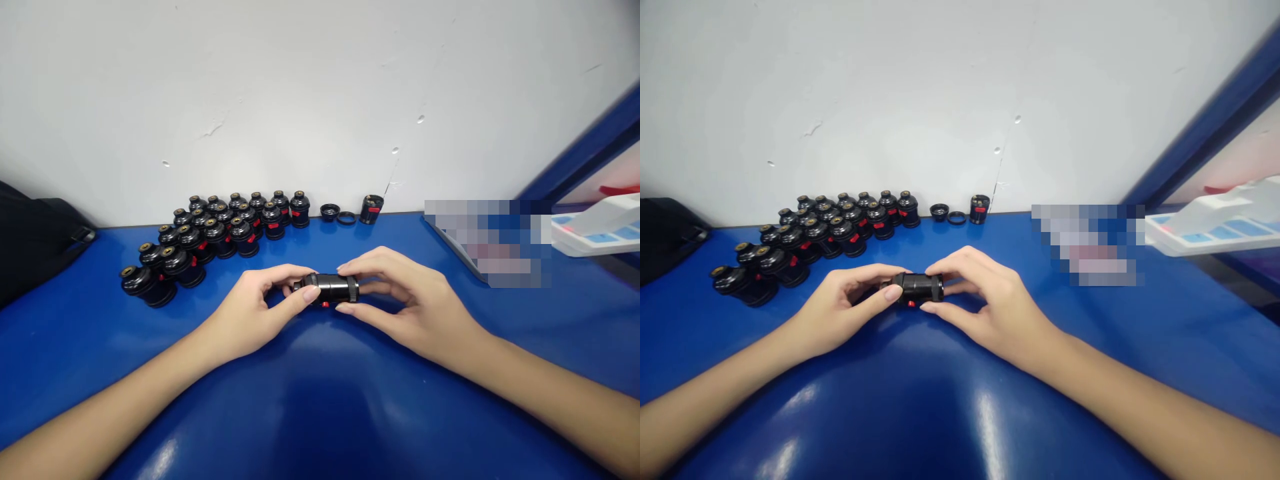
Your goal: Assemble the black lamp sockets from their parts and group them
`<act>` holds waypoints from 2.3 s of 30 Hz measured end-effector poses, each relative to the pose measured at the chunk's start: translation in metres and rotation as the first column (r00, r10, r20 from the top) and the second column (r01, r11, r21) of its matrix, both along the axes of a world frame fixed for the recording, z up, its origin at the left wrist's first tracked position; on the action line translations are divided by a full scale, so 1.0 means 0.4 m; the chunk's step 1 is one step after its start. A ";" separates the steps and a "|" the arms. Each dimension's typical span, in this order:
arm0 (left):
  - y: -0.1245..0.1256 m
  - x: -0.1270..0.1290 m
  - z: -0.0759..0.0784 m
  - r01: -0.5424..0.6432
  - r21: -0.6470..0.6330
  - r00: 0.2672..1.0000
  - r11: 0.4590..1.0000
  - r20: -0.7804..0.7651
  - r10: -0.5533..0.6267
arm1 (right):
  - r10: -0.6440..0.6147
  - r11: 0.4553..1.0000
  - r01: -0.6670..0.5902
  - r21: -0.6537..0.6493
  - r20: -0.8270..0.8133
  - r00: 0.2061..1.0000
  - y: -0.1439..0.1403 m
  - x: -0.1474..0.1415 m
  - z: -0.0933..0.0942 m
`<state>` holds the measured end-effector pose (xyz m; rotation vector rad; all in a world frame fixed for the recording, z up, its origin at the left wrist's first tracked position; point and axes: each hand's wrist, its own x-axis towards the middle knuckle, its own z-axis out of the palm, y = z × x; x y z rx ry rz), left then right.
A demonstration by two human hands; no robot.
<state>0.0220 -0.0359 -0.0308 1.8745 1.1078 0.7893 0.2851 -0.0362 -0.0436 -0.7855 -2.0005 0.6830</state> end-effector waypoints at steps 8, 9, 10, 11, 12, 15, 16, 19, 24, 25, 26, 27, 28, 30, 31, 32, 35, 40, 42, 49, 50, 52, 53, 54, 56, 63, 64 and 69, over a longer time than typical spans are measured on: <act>-0.002 0.007 0.015 0.049 -0.049 0.999 0.998 0.022 -0.048 | -0.013 0.968 -0.010 0.251 0.088 0.996 -0.004 0.003 0.007; -0.003 0.009 0.018 0.061 -0.063 0.998 0.996 0.035 -0.059 | -0.021 0.959 -0.008 0.283 0.097 0.995 -0.005 0.004 0.009; -0.004 0.010 0.022 0.071 -0.078 0.997 0.994 0.046 -0.067 | -0.024 0.952 -0.009 0.306 0.104 0.994 -0.006 0.004 0.010; -0.005 0.011 0.025 0.077 -0.094 0.996 0.993 0.051 -0.072 | -0.027 0.947 -0.010 0.320 0.108 0.994 -0.007 0.004 0.010; -0.006 0.012 0.028 0.077 -0.106 0.996 0.991 0.052 -0.072 | -0.028 0.945 -0.010 0.328 0.110 0.994 -0.007 0.005 0.010; -0.011 0.013 0.035 0.052 -0.138 0.998 0.989 0.032 -0.048 | -0.028 0.938 -0.008 0.346 0.098 0.995 -0.005 0.005 0.007; -0.012 0.014 0.037 0.041 -0.149 0.999 0.988 0.025 -0.038 | -0.023 0.933 -0.009 0.360 0.085 0.996 -0.004 0.005 0.005; -0.014 0.018 0.038 0.023 -0.170 0.999 0.985 0.028 -0.018 | -0.004 0.917 -0.016 0.399 0.048 0.999 0.001 0.004 0.002; -0.013 0.019 0.026 0.025 -0.170 0.994 0.985 0.111 -0.006 | -0.001 0.962 -0.003 0.274 0.013 1.000 0.000 -0.001 0.004; -0.013 0.018 0.021 0.013 -0.166 0.993 0.986 0.117 0.007 | -0.002 0.976 0.002 0.216 0.000 1.000 -0.002 -0.002 0.005; -0.013 0.017 0.016 -0.001 -0.157 0.993 0.988 0.117 0.020 | -0.007 0.987 0.008 0.158 -0.009 1.000 -0.003 -0.003 0.005; -0.014 0.015 0.010 -0.014 -0.140 0.993 0.990 0.114 0.030 | -0.016 0.994 0.017 0.104 -0.012 1.000 -0.004 -0.004 0.006; -0.015 0.012 0.005 -0.023 -0.111 0.994 0.994 0.107 0.035 | -0.028 0.998 0.028 0.059 -0.010 1.000 -0.005 -0.005 0.007; -0.016 0.008 -0.004 -0.033 -0.015 0.996 0.999 0.081 0.035 | -0.051 0.999 0.051 -0.016 -0.007 0.999 -0.005 -0.006 0.009; -0.016 0.007 -0.007 -0.033 0.045 0.997 0.998 0.067 0.030 | -0.055 0.997 0.055 -0.046 -0.012 0.998 -0.005 -0.007 0.011; -0.016 0.006 -0.010 -0.030 0.104 0.998 0.994 0.058 0.024 | -0.059 0.996 0.058 -0.071 -0.020 0.998 -0.004 -0.007 0.012; -0.015 0.007 -0.012 -0.024 0.200 0.998 0.979 0.069 0.011 | -0.073 0.990 0.067 -0.126 -0.043 0.996 -0.002 -0.008 0.014; -0.014 0.012 -0.012 -0.035 0.185 0.995 0.982 0.103 0.016 | -0.072 0.973 0.050 -0.223 -0.090 0.993 0.000 -0.007 0.012; -0.016 0.013 -0.013 -0.036 0.175 0.997 0.984 0.078 0.022 | -0.053 0.967 0.024 -0.255 -0.105 0.993 0.001 -0.006 0.011; -0.016 0.016 -0.013 -0.048 0.115 0.996 0.992 0.077 0.040 | 0.031 0.948 -0.065 -0.311 -0.113 0.993 0.003 -0.001 0.002; -0.014 0.016 -0.014 -0.042 0.119 0.996 0.992 0.080 0.033 | 0.038 0.948 -0.073 -0.308 -0.116 0.992 0.003 0.000 0.000; -0.011 0.014 -0.015 -0.028 0.147 0.996 0.989 0.082 0.016 | 0.036 0.948 -0.070 -0.312 -0.115 0.993 0.004 0.001 0.000; -0.009 0.012 -0.017 -0.019 0.176 0.997 0.984 0.082 0.005 | 0.027 0.946 -0.060 -0.317 -0.109 0.994 0.004 0.000 0.002; -0.008 0.009 -0.019 -0.007 0.217 0.997 0.976 0.082 -0.011 | 0.018 0.944 -0.049 -0.325 -0.098 0.995 0.004 0.000 0.005; -0.005 0.005 -0.022 0.023 0.335 0.996 0.942 0.075 -0.051 | 0.008 0.940 -0.032 -0.340 -0.073 0.997 0.004 -0.002 0.012; -0.007 0.004 -0.017 0.043 0.386 0.998 0.922 -0.060 -0.022 | -0.014 0.929 -0.016 -0.370 -0.078 0.997 0.003 -0.006 0.021; -0.009 0.005 -0.014 0.031 0.354 0.996 0.935 -0.089 0.000 | -0.014 0.929 -0.016 -0.369 -0.077 0.997 0.003 -0.006 0.021; -0.014 0.005 -0.004 0.042 0.339 0.994 0.940 -0.113 -0.004 | -0.017 0.925 -0.005 -0.380 -0.056 0.998 0.004 -0.004 0.027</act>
